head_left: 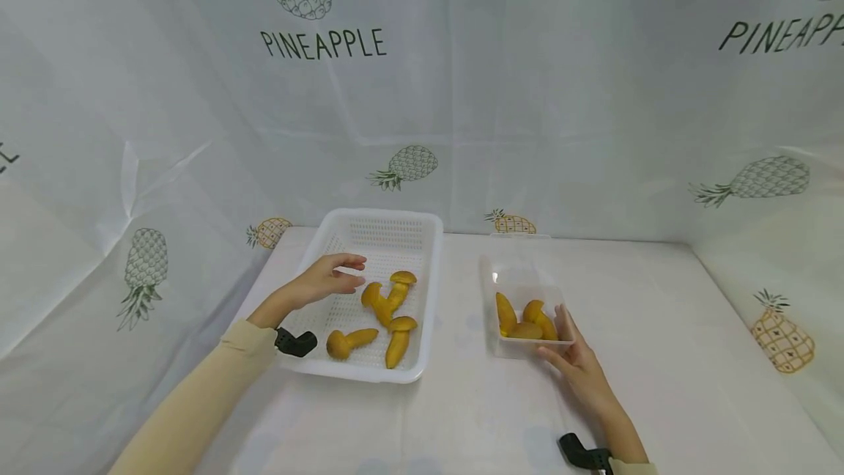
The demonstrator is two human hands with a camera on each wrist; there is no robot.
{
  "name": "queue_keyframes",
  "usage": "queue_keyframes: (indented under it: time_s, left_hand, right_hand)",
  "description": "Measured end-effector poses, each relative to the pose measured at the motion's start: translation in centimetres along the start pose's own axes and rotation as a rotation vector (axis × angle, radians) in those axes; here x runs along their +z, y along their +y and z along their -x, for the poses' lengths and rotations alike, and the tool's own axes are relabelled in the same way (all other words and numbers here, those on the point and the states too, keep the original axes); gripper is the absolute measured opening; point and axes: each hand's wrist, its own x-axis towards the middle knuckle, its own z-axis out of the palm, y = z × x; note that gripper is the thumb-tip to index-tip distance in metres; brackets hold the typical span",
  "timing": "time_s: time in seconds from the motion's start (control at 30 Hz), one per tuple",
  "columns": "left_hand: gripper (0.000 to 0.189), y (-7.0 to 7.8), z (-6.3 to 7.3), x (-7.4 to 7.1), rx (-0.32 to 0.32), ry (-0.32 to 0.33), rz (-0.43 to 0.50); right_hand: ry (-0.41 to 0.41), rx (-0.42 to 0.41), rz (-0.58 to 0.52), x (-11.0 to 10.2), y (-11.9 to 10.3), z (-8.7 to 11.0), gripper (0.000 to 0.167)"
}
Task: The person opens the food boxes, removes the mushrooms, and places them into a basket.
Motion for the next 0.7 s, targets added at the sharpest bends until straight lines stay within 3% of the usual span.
queue_keyframes:
  time_s: [0.17, 0.7]
  left_hand:
    - [0.056, 0.4, -0.6, 0.1, 0.027, 0.017, 0.006]
    - [0.055, 3.1, -3.5, 1.9, 0.092, -0.041, 0.07]
  right_hand:
    - [0.007, 0.007, 0.0, -0.2, 0.1, 0.2, 0.092]
    - [0.003, -0.017, -0.011, -0.3, 0.0, 0.1, 0.092]
